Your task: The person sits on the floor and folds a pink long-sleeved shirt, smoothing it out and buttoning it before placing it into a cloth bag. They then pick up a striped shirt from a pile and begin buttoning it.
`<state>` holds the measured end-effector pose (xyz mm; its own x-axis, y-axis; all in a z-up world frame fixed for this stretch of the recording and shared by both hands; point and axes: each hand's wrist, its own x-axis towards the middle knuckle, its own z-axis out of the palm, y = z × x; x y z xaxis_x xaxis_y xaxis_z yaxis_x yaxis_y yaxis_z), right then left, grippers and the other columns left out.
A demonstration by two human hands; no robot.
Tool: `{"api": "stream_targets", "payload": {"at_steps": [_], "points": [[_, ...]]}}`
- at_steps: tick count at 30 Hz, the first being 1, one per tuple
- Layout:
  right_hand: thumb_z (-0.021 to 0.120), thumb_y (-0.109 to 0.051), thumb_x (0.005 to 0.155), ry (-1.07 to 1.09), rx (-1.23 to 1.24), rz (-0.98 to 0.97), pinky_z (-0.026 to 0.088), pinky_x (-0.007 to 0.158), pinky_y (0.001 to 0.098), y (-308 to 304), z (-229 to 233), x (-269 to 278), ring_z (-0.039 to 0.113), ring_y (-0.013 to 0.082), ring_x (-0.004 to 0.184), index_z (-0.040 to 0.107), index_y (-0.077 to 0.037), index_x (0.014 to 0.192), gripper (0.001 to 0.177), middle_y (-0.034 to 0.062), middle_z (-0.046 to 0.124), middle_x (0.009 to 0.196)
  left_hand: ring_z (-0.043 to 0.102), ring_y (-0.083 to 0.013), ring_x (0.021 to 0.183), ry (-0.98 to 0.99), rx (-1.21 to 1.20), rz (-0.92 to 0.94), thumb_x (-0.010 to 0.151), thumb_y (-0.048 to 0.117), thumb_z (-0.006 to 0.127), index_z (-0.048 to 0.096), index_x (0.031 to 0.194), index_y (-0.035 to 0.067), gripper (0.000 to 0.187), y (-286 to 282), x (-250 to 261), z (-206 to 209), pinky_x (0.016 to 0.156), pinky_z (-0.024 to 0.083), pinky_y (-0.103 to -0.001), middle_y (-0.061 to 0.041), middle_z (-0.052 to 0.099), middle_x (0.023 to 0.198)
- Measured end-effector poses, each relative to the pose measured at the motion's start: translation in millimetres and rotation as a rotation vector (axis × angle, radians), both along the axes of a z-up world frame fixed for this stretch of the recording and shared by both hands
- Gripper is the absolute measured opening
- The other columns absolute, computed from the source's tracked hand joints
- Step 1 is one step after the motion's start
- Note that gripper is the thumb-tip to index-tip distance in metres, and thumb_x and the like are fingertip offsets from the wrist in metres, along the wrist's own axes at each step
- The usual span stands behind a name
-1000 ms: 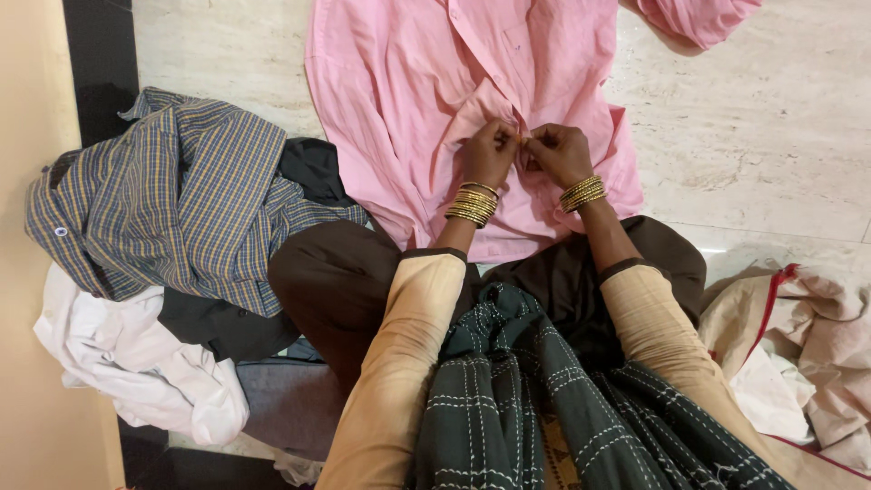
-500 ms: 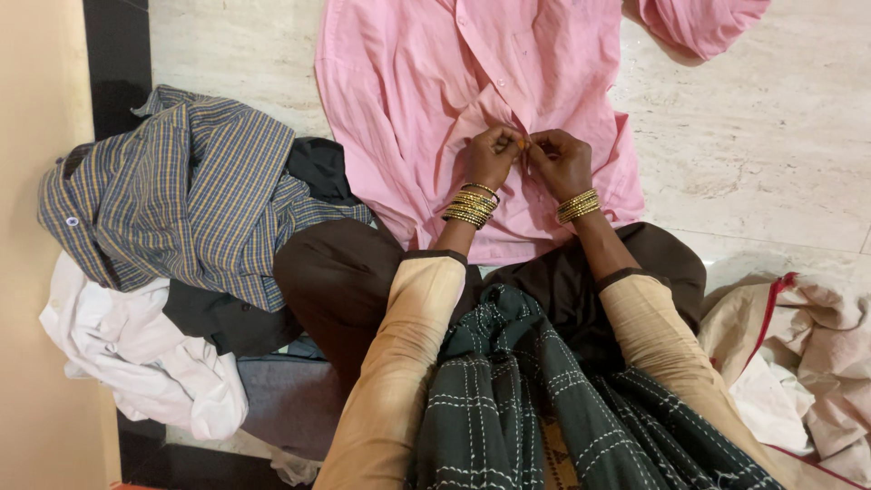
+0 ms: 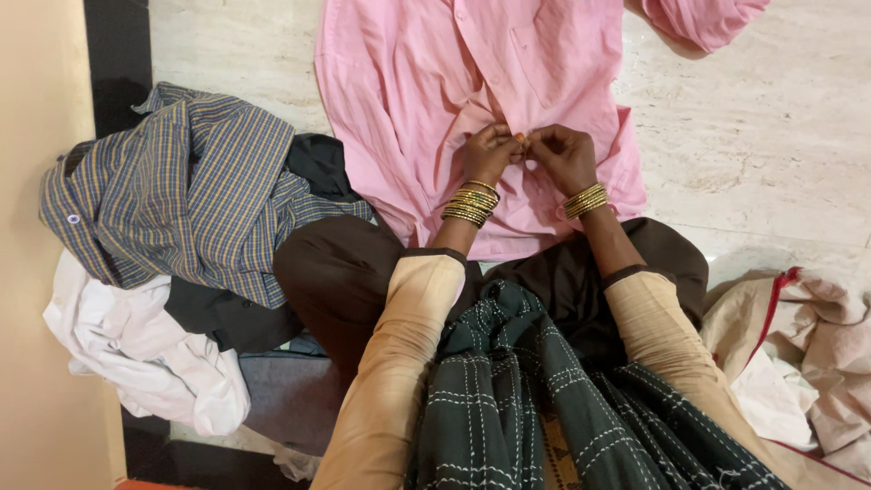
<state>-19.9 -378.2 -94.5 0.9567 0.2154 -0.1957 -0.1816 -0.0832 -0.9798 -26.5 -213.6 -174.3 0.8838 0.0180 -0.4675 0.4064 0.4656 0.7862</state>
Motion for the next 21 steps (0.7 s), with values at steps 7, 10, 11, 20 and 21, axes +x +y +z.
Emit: {"api": "stream_targets", "payload": {"at_steps": [7, 10, 11, 20, 21], "points": [[0.065, -0.005, 0.098, 0.538, 0.386, -0.154, 0.063, 0.067, 0.0313, -8.6, -19.3, 5.9, 0.071, 0.0155, 0.07, 0.073, 0.003, 0.101, 0.011, 0.01, 0.074, 0.086, 0.07, -0.0159, 0.072, -0.012, 0.025, -0.016, 0.091, -0.001, 0.071, 0.063, 0.111, -0.004, 0.021, -1.1, 0.1, 9.9, 0.063, 0.058, -0.028, -0.011, 0.075, 0.094], [0.066, -0.003, 0.095, 0.055, 0.015, -0.213, 0.06, 0.068, 0.0299, -15.5, -4.1, 1.4, 0.07, 0.0121, 0.075, 0.073, 0.0, 0.11, 0.017, 0.0076, 0.077, 0.096, 0.074, -0.0207, 0.084, -0.292, 0.747, 0.027, 0.092, 0.004, 0.066, 0.057, 0.126, 0.004, 0.035, 1.6, -11.9, 43.4, 0.071, 0.06, -0.031, -0.01, 0.072, 0.099], [0.07, -0.004, 0.095, -0.044, -0.144, -0.189, 0.06, 0.069, 0.0302, -21.3, 3.3, -4.2, 0.071, 0.0133, 0.076, 0.074, -0.001, 0.11, 0.015, 0.0088, 0.077, 0.096, 0.07, -0.0258, 0.091, -0.345, 0.94, -0.047, 0.088, 0.01, 0.073, 0.057, 0.125, 0.005, 0.041, 2.6, -19.6, 58.6, 0.077, 0.057, -0.037, -0.011, 0.069, 0.102], [0.082, -0.023, 0.081, -0.42, -0.784, 0.114, 0.055, 0.066, 0.0463, -11.3, 39.1, -68.6, 0.069, 0.035, 0.077, 0.073, -0.009, 0.093, 0.02, 0.0134, 0.071, 0.087, 0.05, -0.034, 0.119, -0.312, 1.682, -0.548, 0.069, 0.021, 0.085, 0.063, 0.119, 0.011, 0.055, 8.4, -82.3, 127.0, 0.096, 0.041, -0.057, -0.012, 0.054, 0.123], [0.081, -0.023, 0.083, -0.414, -0.815, 0.107, 0.055, 0.066, 0.0474, -7.2, 36.1, -71.1, 0.069, 0.0357, 0.077, 0.072, -0.01, 0.093, 0.019, 0.0126, 0.07, 0.088, 0.051, -0.0346, 0.117, -0.326, 1.665, -0.544, 0.067, 0.021, 0.085, 0.064, 0.117, 0.011, 0.055, 10.4, -86.4, 127.4, 0.095, 0.041, -0.056, -0.012, 0.055, 0.121]]}}
